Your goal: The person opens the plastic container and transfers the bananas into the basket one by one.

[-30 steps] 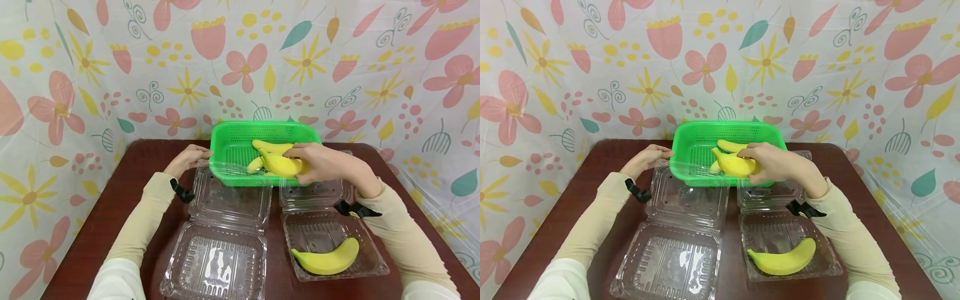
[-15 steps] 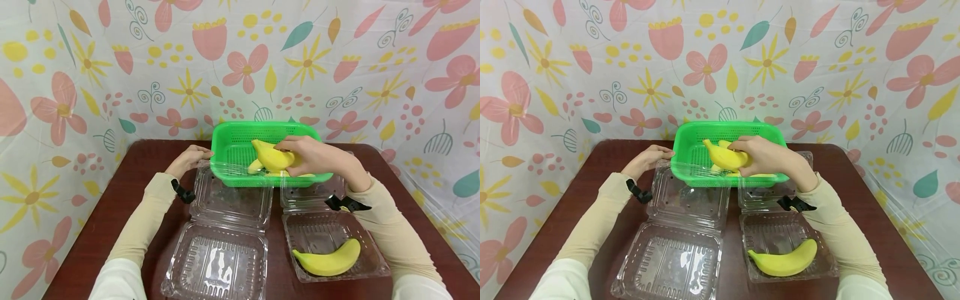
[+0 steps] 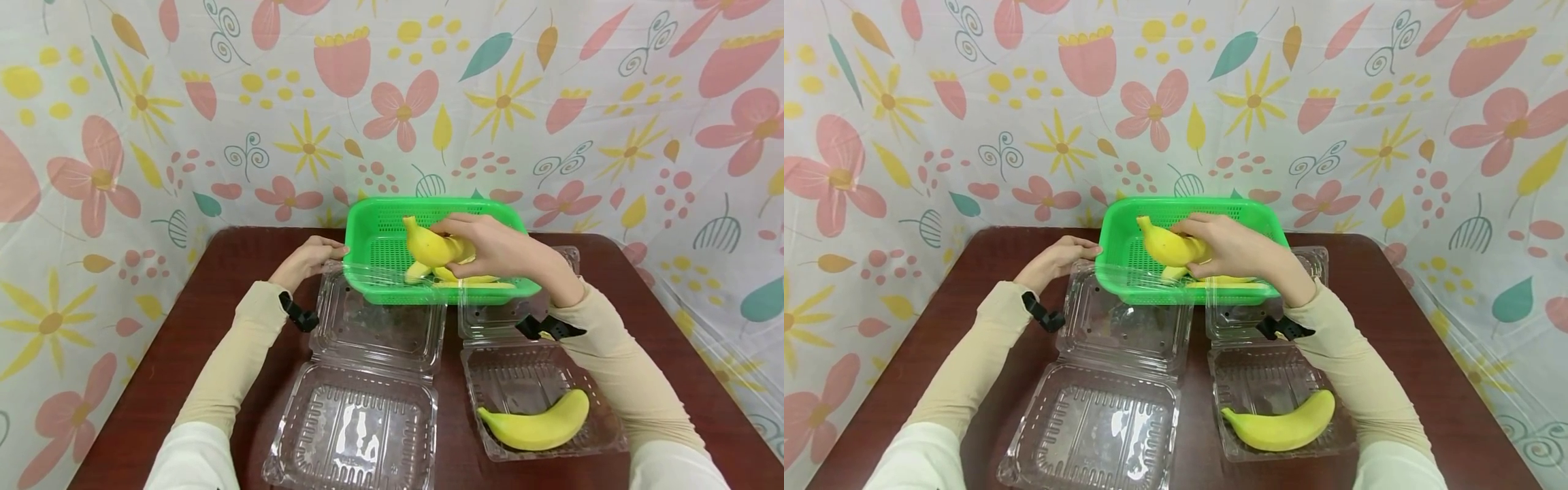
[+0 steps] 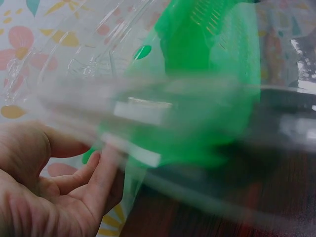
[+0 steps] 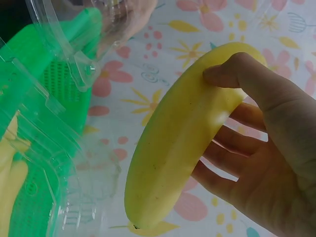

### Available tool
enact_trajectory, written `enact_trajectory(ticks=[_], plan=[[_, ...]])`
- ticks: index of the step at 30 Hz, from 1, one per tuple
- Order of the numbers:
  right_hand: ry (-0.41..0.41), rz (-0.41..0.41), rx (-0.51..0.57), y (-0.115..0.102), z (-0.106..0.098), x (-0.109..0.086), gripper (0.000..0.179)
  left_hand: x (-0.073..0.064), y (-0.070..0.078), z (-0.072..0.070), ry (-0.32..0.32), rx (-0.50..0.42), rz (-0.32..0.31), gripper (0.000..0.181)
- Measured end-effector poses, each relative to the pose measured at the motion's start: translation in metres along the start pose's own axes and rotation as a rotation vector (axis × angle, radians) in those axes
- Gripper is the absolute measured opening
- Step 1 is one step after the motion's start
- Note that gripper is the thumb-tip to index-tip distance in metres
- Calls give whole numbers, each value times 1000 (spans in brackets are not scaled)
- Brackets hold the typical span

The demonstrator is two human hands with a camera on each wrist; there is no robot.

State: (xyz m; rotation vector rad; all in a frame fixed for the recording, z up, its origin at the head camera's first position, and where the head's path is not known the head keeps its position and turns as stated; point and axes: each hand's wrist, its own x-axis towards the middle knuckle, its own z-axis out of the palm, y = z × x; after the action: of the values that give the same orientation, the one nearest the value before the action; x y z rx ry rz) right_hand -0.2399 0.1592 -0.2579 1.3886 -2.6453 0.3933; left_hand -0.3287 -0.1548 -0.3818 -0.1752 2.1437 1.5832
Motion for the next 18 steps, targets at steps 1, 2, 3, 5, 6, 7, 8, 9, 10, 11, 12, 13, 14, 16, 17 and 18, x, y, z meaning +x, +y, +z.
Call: enact_trajectory(ticks=[1, 2, 3, 5, 6, 7, 8, 9, 10, 11, 12, 13, 14, 16, 17, 18], plan=[[0, 1, 7, 0, 1, 1, 47, 0, 0, 0, -4, 1, 2, 42], [-1, 2, 14, 0, 2, 2, 47, 0, 0, 0, -3, 2, 2, 42], [-5, 3, 21, 0, 2, 3, 47, 0, 0, -1, -4, 0, 3, 42], [-16, 12, 35, 1, 4, 4, 47, 1, 0, -1, -5, 4, 3, 42], [-21, 15, 40, 1, 5, 5, 47, 1, -1, -1, -8, 3, 5, 42], [-25, 18, 44, 1, 6, 6, 47, 1, -1, -1, -10, 5, 5, 42], [-26, 20, 45, 2, 7, 6, 47, 1, -1, -1, -11, 6, 6, 42], [-26, 21, 45, 2, 7, 7, 47, 1, -1, -1, -13, 7, 7, 42], [-26, 18, 44, 3, 8, 8, 47, 1, -2, -1, -13, 10, 8, 42], [-24, 16, 43, 4, 8, 9, 47, 1, -2, -1, -13, 7, 9, 42], [-19, 15, 43, 4, 8, 10, 47, 1, -2, -1, -14, 8, 9, 41], [-15, 14, 44, 5, 9, 11, 47, 1, -2, -1, -13, 11, 9, 42], [-11, 11, 45, 6, 9, 12, 46, 1, -1, -1, -12, 18, 9, 42], [-9, 12, 48, 7, 10, 14, 46, 1, -1, -1, -9, 28, 9, 42], [-10, 15, 50, 8, 11, 15, 46, 0, -1, -1, -8, 29, 7, 43], [-13, 17, 55, 9, 12, 16, 46, 0, -1, -1, -8, 30, 5, 43]])
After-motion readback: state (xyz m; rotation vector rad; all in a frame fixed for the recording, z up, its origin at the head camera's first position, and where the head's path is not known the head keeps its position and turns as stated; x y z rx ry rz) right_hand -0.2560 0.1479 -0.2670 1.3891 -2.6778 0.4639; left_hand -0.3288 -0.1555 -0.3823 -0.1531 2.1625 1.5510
